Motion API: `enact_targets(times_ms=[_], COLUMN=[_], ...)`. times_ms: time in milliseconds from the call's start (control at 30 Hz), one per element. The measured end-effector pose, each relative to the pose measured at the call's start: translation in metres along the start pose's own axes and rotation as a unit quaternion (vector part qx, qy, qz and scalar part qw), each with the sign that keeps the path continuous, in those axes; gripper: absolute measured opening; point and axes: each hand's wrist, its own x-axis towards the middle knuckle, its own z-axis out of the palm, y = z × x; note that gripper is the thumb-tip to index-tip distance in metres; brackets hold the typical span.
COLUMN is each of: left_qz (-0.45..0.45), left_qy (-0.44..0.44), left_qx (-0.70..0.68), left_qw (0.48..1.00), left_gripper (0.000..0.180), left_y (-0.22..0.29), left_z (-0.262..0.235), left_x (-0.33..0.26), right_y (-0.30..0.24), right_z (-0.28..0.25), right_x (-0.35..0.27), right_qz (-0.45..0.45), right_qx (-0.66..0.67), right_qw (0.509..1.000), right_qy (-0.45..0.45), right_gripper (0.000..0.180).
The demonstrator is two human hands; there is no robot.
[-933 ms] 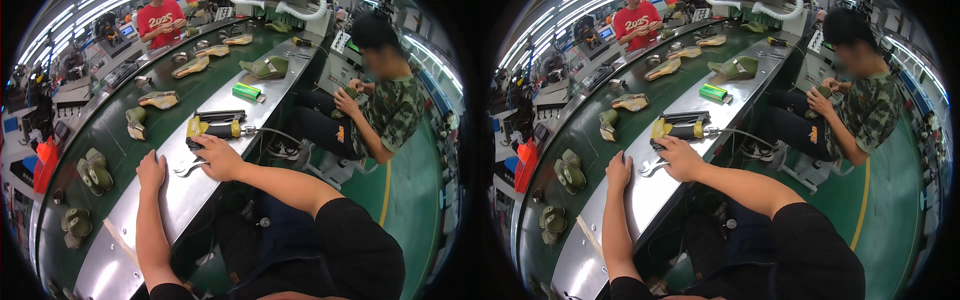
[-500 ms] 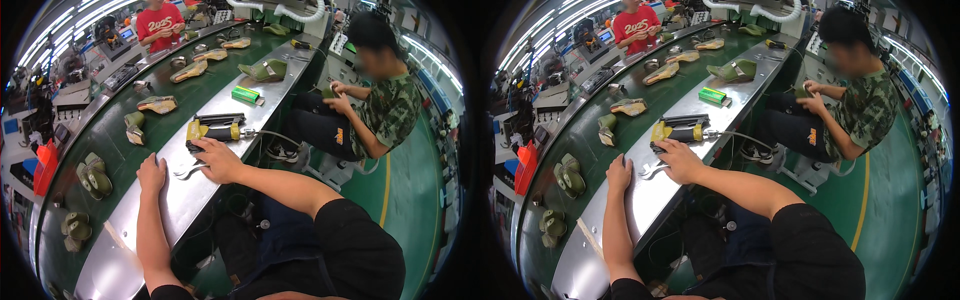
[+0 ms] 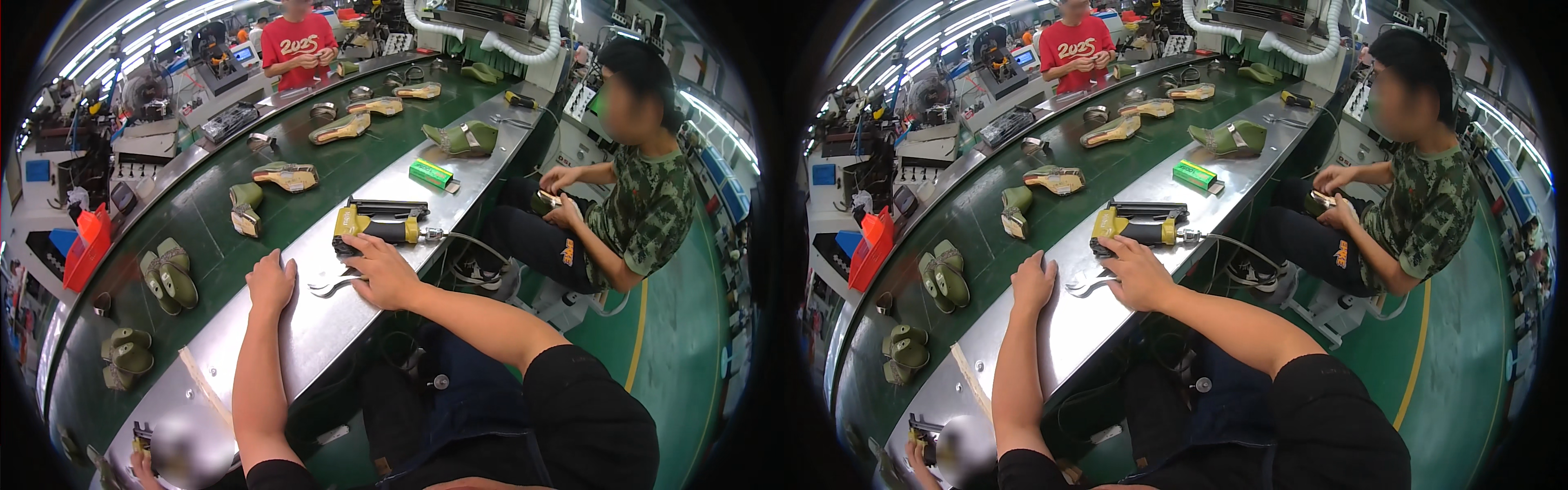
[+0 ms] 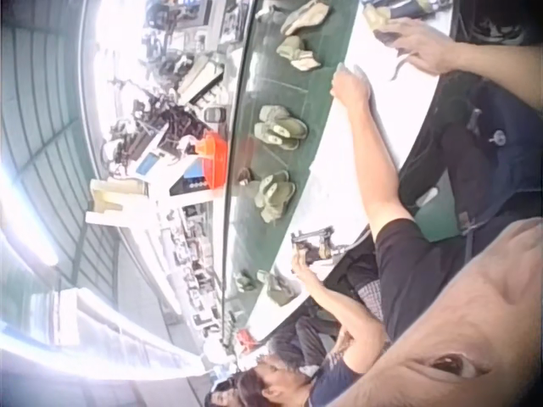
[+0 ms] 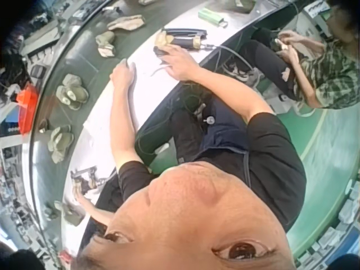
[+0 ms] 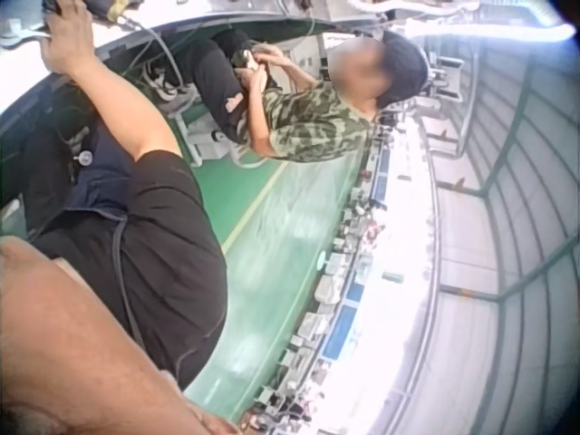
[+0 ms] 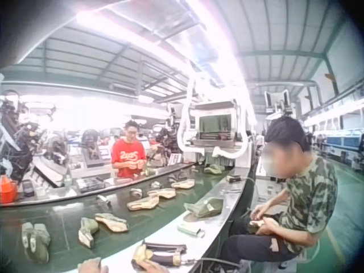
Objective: The person assembles green high-heeled shoe lasts on a factory line. They pick up lasts, use pliers to attach metal heel bands, and use a pneumatic staple gun to secure the heel. The person works on their lap and places finished units back on the conveyor.
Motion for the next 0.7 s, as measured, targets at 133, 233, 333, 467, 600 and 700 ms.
enact_targets(times_ms=[133,233,333,467,600,700], left_qz=[0.004,0.003,0.000,0.001,-0.003,-0.001], left_qy=[-0.001,0.001,-0.010,-0.005,-0.003,0.003], left_qx=[0.001,0.000,0.001,-0.003,-0.010,-0.014], left_qw=[1.000,1.000,1.000,1.000,1.000,1.000], left_gripper=[0.057,0.057,0.057,0.057,0.058,0.058], left_y=[-0.001,-0.002,-0.002,-0.005,-0.005,-0.014], left_z=[0.001,0.001,-0.003,0.000,-0.001,0.003], left_x=[0.000,0.000,0.000,0.000,0.000,0.000], right_y=[0.000,-0.003,-0.007,-0.009,0.033,0.041], right_z=[0.001,0.003,0.004,0.000,-0.003,-0.010], right_x=[0.000,-0.002,-0.001,0.002,0.008,0.017], right_qz=[0.006,0.025,0.050,0.094,0.070,0.095], right_qx=[-0.004,-0.018,-0.052,-0.153,-0.180,-0.148], right_qw=[1.000,0.999,0.997,0.984,0.981,0.984], right_qy=[0.006,0.028,0.041,0.025,0.015,0.037], right_gripper=[0.041,0.037,0.035,0.050,0.054,0.047])
